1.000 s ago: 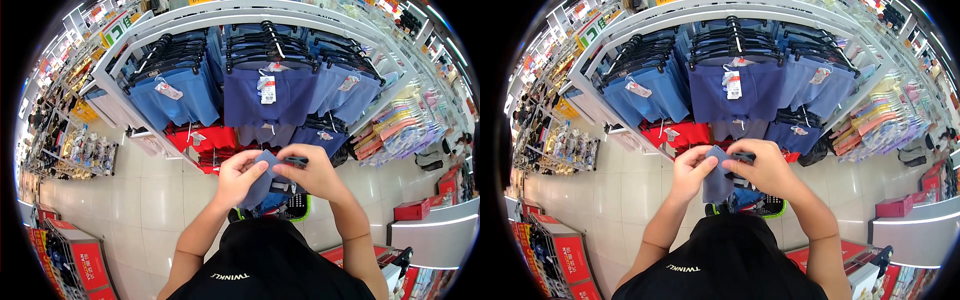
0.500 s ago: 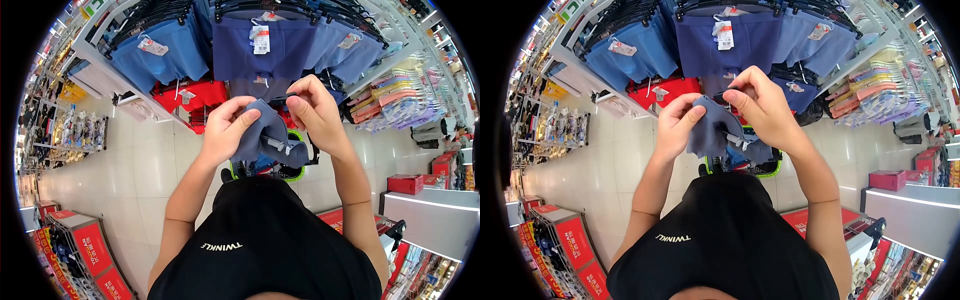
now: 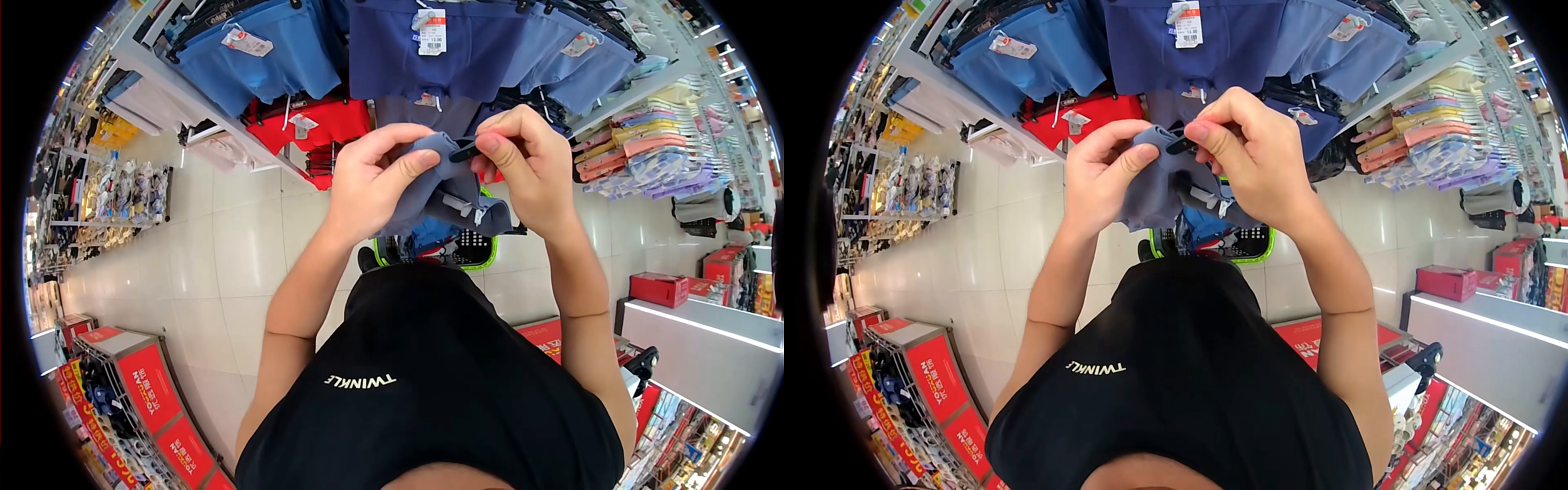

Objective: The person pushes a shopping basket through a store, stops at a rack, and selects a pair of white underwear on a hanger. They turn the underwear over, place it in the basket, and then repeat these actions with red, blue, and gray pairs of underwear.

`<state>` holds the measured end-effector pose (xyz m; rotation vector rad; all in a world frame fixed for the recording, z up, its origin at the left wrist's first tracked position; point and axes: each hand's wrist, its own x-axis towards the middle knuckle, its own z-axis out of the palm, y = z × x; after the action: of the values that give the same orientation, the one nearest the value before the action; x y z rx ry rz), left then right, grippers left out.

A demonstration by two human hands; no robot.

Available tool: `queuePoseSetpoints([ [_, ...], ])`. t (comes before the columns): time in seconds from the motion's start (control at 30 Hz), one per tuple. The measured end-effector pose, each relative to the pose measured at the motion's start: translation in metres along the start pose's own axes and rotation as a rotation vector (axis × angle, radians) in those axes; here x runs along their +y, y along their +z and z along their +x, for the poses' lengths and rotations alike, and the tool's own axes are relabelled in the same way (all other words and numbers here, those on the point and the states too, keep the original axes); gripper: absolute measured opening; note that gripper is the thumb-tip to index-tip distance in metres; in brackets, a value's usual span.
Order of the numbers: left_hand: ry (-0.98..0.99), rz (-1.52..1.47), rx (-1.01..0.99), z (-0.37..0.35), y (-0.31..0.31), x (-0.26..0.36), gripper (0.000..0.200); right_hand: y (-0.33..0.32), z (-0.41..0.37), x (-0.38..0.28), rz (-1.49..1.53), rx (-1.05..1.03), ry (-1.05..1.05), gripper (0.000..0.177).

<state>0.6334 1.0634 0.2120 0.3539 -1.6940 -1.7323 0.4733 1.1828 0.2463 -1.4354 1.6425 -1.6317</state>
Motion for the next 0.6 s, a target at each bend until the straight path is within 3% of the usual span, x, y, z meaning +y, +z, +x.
queuePoseSetpoints([
  [0.4, 0.027, 0.248, -0.009, -0.0016, 0.0028, 0.0007, 0.025, 0.0033, -0.0017, -0.0003, -0.112, 0.01, -0.053, 0.015],
  [0.6, 0.051, 0.212, 0.02, -0.0032, 0.0052, -0.0024, 0.028, 0.0047, -0.0008, -0.0028, -0.086, -0.004, -0.028, 0.016],
])
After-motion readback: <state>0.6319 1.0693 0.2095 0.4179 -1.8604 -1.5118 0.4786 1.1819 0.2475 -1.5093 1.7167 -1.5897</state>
